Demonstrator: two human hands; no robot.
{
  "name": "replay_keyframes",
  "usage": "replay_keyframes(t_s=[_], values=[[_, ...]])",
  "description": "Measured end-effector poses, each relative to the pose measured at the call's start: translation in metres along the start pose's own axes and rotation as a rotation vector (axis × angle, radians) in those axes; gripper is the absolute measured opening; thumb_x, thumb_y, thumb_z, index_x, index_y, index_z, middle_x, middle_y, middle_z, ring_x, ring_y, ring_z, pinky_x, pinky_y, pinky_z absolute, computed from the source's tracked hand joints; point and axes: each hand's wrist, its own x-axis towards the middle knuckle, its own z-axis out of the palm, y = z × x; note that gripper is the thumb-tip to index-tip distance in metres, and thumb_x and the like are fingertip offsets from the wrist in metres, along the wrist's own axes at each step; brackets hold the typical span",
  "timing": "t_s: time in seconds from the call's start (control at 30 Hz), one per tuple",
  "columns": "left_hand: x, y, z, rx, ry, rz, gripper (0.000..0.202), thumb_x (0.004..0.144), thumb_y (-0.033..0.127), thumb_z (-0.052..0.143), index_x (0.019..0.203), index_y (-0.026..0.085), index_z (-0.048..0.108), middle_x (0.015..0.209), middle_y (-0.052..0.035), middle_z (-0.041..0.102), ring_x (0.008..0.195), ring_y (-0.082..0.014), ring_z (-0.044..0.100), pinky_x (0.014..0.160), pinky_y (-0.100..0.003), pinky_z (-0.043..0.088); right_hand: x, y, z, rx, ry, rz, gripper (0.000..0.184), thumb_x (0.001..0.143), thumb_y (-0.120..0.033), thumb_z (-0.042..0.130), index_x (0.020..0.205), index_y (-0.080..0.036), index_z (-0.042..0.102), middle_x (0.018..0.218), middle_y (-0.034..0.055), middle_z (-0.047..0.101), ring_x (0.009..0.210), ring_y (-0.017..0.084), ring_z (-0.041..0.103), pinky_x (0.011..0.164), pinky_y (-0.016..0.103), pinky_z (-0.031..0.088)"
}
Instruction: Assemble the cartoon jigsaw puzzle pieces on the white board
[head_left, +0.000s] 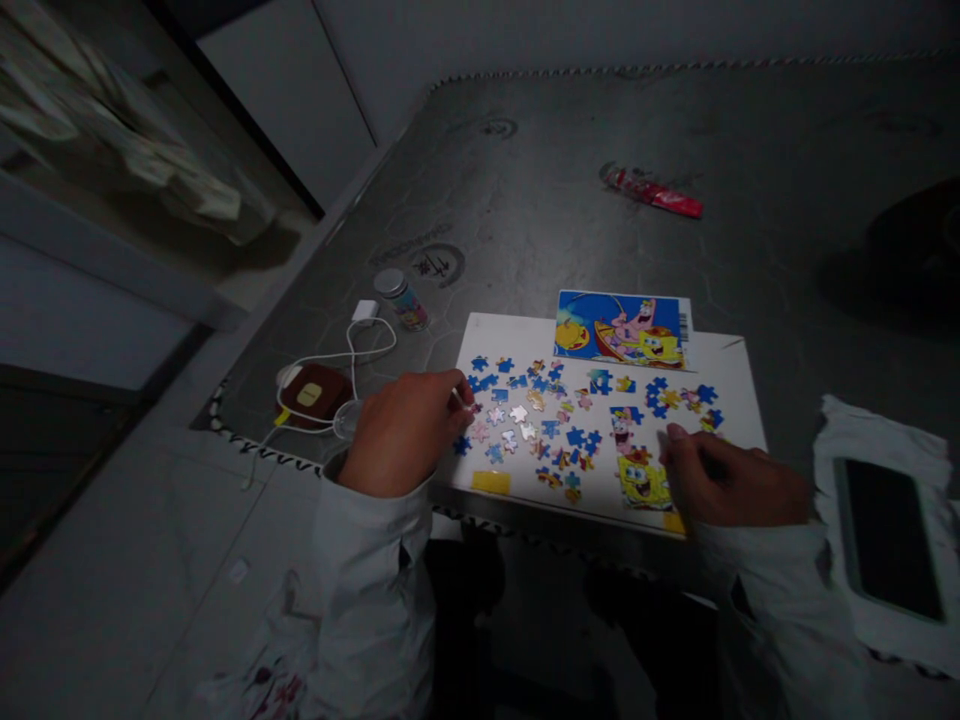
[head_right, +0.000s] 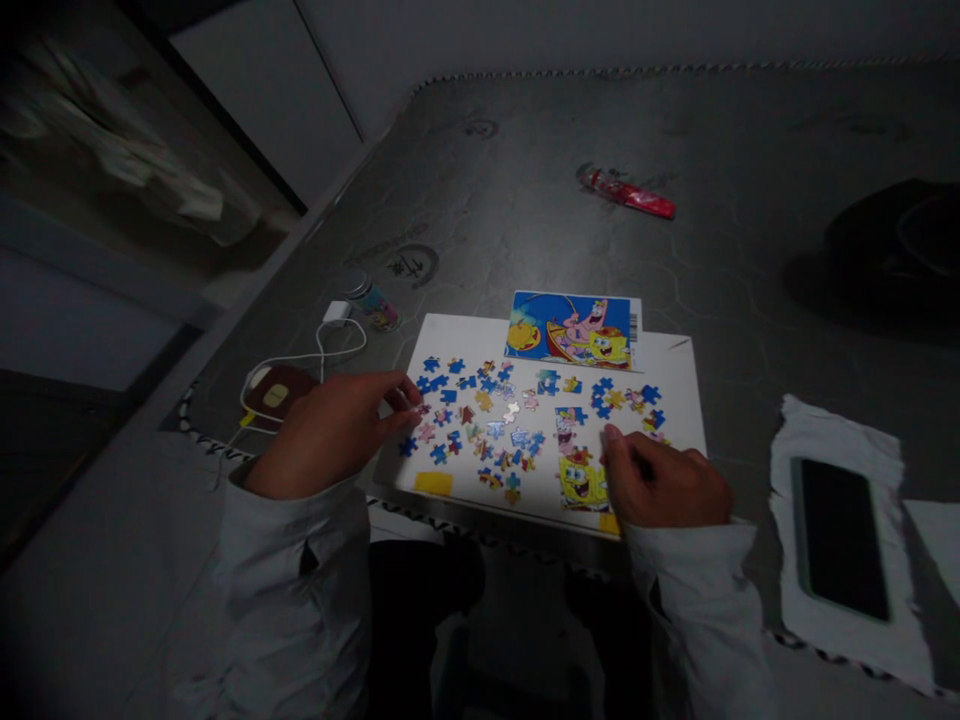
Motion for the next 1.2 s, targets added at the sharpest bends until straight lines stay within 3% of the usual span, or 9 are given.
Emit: replay_keyframes(t_s=[0.2,0.47,0.87,1.2], values=[[-0.003,-0.004,0.001,0.021,0.044,0.037,0.012,0.102,0.03,0.07,0.111,0.028,0.078,0.11,-0.0019,0.083,0.1,-0.0261,0.075,0.076,-0.034,0.046,0.0,0.001,0.002,-0.016,0.028,-0.018,0.056,0.105,-0.064,0.049,0.077,-0.024,0.077,0.063,0.004,0.064,0.062,0.02,0.052,0.063,0.031,0.031],[0.0,-0.004,0.003,0.002,0.0,0.016,0.01,0.102,0.031,0.072,0.109,0.028,0.078,0.111,0.0,0.083,0.103,-0.0255,0.075,0.075,-0.034,0.044,0.001,0.0,0.0,0.0,-0.004,-0.005,0.055,0.105,-0.062,0.049,0.079,-0.023,0.077,0.064,0.0038,0.065,0.062,0.019,0.053,0.064,0.031,0.032],[0.006,-0.004,0.004,-0.002,0.0,-0.006,0.022,0.104,0.033,0.068,0.124,0.029,0.078,0.117,-0.003,0.083,0.107,-0.0287,0.075,0.08,-0.038,0.048,0.001,-0.004,-0.004,0.039,0.038,-0.044,0.052,0.105,-0.057,0.053,0.072,-0.023,0.074,0.06,0.0025,0.062,0.06,0.017,0.05,0.063,0.03,0.032],[0.003,-0.004,0.004,0.03,0.027,-0.005,0.018,0.103,0.034,0.067,0.114,0.028,0.08,0.118,-0.0041,0.083,0.11,-0.0299,0.075,0.084,-0.039,0.051,0.0,-0.005,-0.002,0.041,0.043,-0.02,0.051,0.104,-0.057,0.053,0.072,-0.023,0.074,0.063,0.003,0.064,0.06,0.018,0.051,0.064,0.031,0.032]])
